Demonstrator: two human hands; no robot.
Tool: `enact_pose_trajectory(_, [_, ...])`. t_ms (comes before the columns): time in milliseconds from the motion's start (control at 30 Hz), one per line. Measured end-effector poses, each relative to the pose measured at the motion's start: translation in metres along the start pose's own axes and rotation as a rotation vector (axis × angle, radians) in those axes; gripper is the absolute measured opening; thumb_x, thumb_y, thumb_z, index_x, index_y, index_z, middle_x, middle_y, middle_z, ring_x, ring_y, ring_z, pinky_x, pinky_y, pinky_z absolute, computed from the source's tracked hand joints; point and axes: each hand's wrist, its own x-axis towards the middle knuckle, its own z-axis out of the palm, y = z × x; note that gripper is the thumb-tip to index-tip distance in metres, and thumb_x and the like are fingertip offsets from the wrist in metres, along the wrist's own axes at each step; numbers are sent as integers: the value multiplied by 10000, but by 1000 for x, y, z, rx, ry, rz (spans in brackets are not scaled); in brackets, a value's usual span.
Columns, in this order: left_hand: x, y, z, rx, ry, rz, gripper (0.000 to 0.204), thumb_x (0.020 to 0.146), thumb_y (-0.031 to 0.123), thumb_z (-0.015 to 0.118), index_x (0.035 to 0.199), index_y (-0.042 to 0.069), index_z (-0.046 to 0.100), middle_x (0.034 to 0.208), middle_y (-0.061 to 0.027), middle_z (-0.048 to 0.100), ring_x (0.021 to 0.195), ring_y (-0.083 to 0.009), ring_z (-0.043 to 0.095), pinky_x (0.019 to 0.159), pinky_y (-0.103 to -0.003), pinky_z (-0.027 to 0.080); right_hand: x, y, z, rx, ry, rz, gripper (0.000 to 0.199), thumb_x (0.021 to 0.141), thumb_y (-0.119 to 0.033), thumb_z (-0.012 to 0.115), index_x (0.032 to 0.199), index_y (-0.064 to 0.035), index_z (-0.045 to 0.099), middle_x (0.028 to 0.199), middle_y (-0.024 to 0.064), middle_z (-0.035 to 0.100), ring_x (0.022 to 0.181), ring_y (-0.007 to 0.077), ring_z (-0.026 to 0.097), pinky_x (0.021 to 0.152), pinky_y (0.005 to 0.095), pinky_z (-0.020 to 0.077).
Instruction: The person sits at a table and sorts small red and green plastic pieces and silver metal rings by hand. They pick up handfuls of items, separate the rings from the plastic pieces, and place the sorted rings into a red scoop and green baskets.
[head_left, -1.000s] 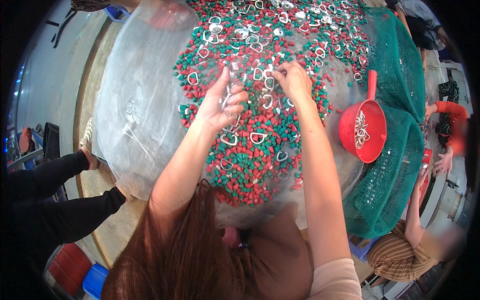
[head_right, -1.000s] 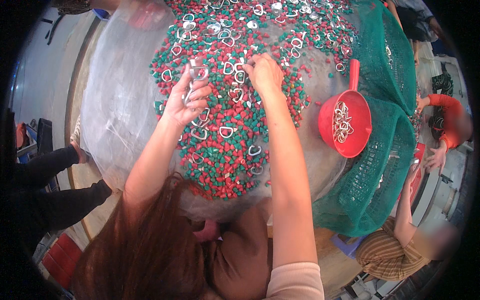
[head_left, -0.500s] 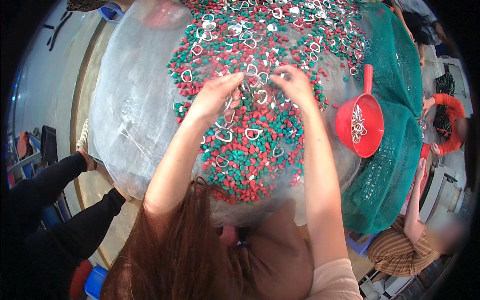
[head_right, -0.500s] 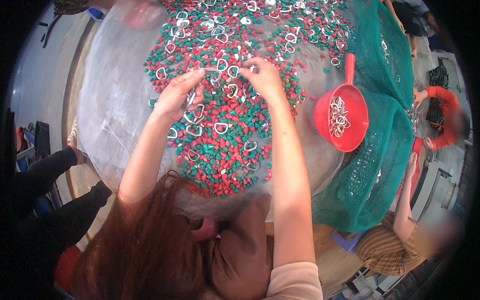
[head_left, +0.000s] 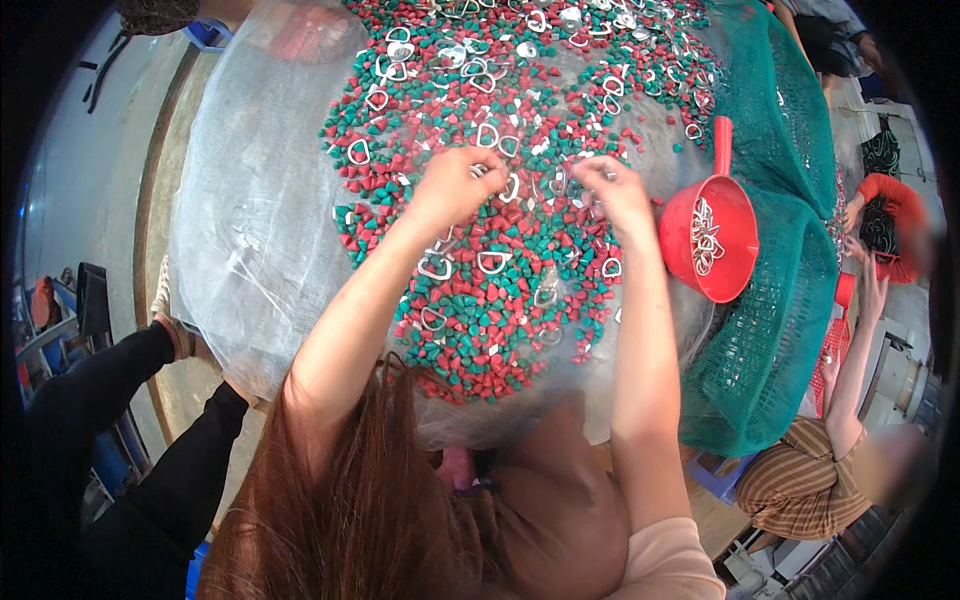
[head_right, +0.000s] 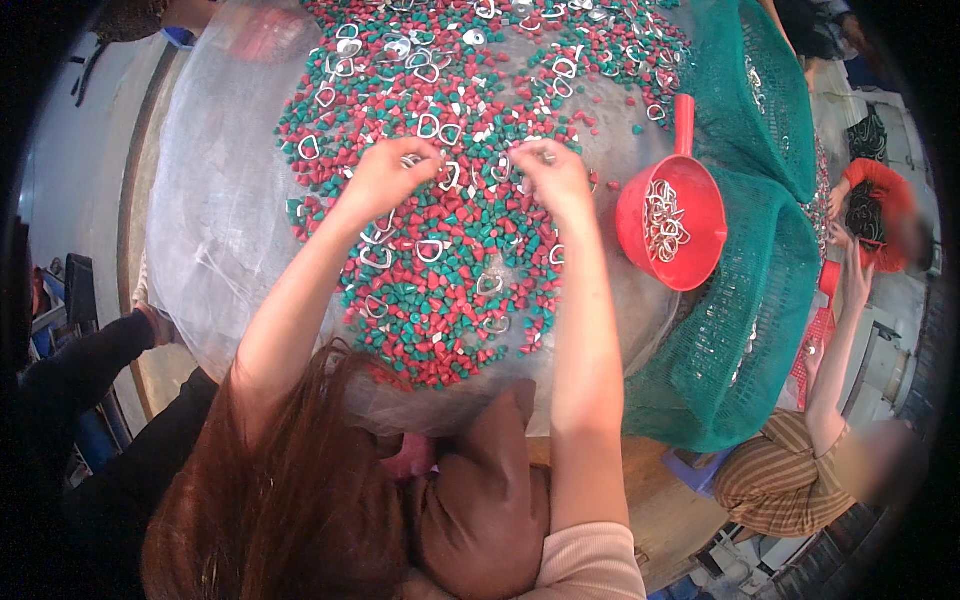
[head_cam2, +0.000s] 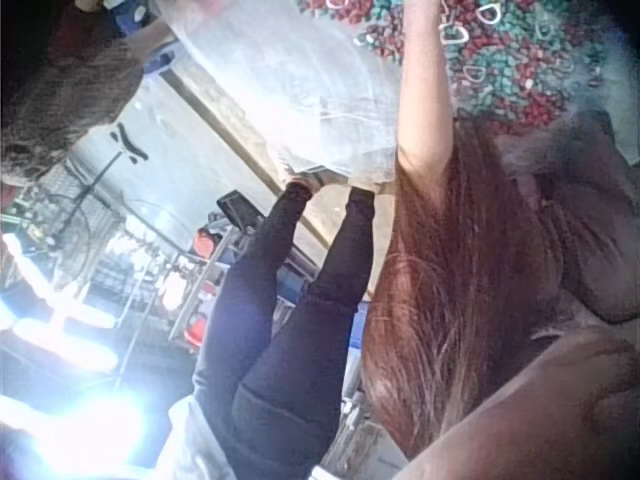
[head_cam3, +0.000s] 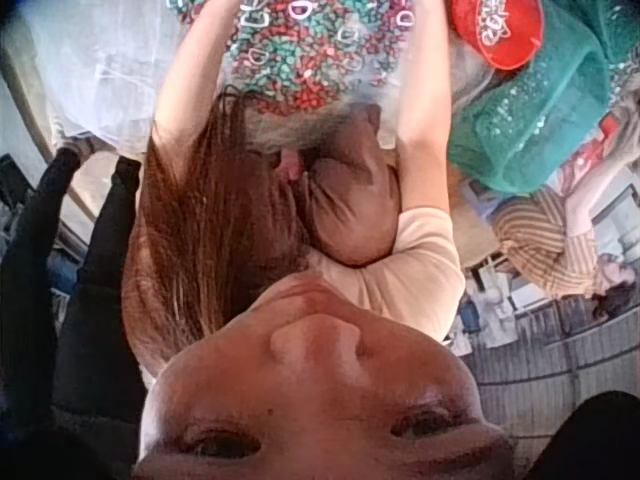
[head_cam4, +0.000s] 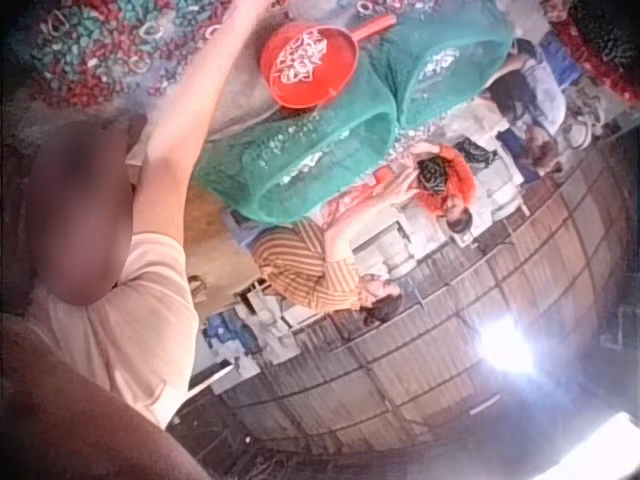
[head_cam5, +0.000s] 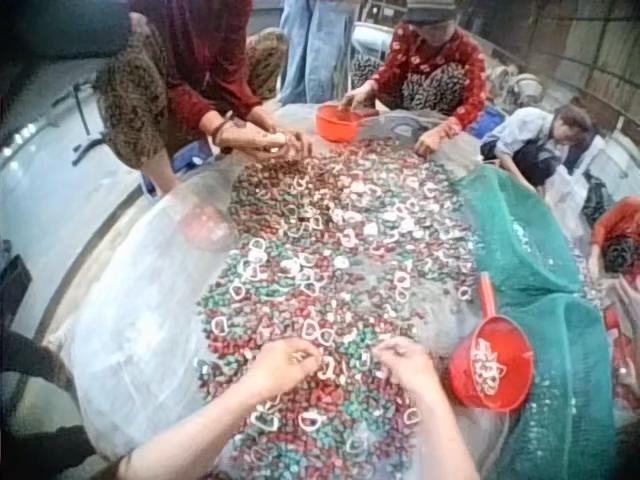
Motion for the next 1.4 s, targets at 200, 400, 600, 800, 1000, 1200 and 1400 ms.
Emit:
enact_pose_trajectory(200, [5, 22, 21, 584, -40, 9, 292, 766, 226, 665, 1033, 107, 663, 1049, -130, 628, 971, -311, 611, 834, -426, 490, -6, -9, 32, -738, 217, -201, 260, 733, -192, 734, 954, -76, 662, 1029, 117, 632, 967, 305, 610, 810, 425, 484])
enact_pose_trajectory(400, [6, 2, 9, 457, 44, 121, 192, 773, 208, 702, 905, 74, 662, 858, -84, 650, 747, -214, 630, 656, -345, 497, -15, 3, -4, 188, -97, 27, 188, 784, -134, 721, 928, -52, 633, 791, 1, 598, 649, 61, 547, 474, 218, 398])
enact_pose_trajectory(600, [-7, 6, -33, -940, -298, -305, 151, 878, 221, 635, 966, 112, 577, 724, 59, 507, 590, -19, 420, 433, -169, 279, -34, 27, -26, 1131, -426, -183, 248, 835, -149, 564, 1066, -60, 579, 1113, 139, 596, 1001, 286, 616, 669, 335, 542])
enact_pose_trajectory(800, [-9, 37, -13, -528, -49, 72, 119, 886, 178, 619, 922, 65, 612, 768, 28, 562, 669, -49, 520, 546, -184, 399, -36, 18, 20, 1359, -462, -91, 362, 822, -193, 546, 1145, -30, 555, 1187, 172, 567, 1118, 357, 537, 913, 458, 485])
enact_pose_trajectory(1000, [-22, 84, 5, 293, 28, 378, 212, 758, 159, 693, 953, 81, 662, 882, -80, 598, 792, -272, 622, 700, -364, 500, -56, -23, 73, 1413, -354, 112, 476, 927, -479, 455, 1135, -64, 559, 1092, 78, 586, 988, 218, 588, 829, 394, 507])
enact_pose_trajectory(1200, [-26, 94, 28, 421, 234, 630, 234, 722, 215, 726, 898, 79, 652, 886, -62, 585, 842, -255, 586, 719, -370, 469, -62, -10, 95, 1507, -244, -55, 381, 935, -359, 418, 1200, -97, 500, 1152, 56, 548, 1089, 221, 542, 928, 389, 459])
enact_pose_trajectory(1400, [-32, 109, 63, 337, 33, 772, 191, 764, 168, 613, 935, 85, 626, 1037, -87, 566, 1059, -291, 514, 893, -432, 382, -81, 7, 81, 1831, -415, -356, 419, 936, -366, 395, 1264, -110, 446, 1259, 81, 491, 1208, 245, 454, 1057, 411, 336])
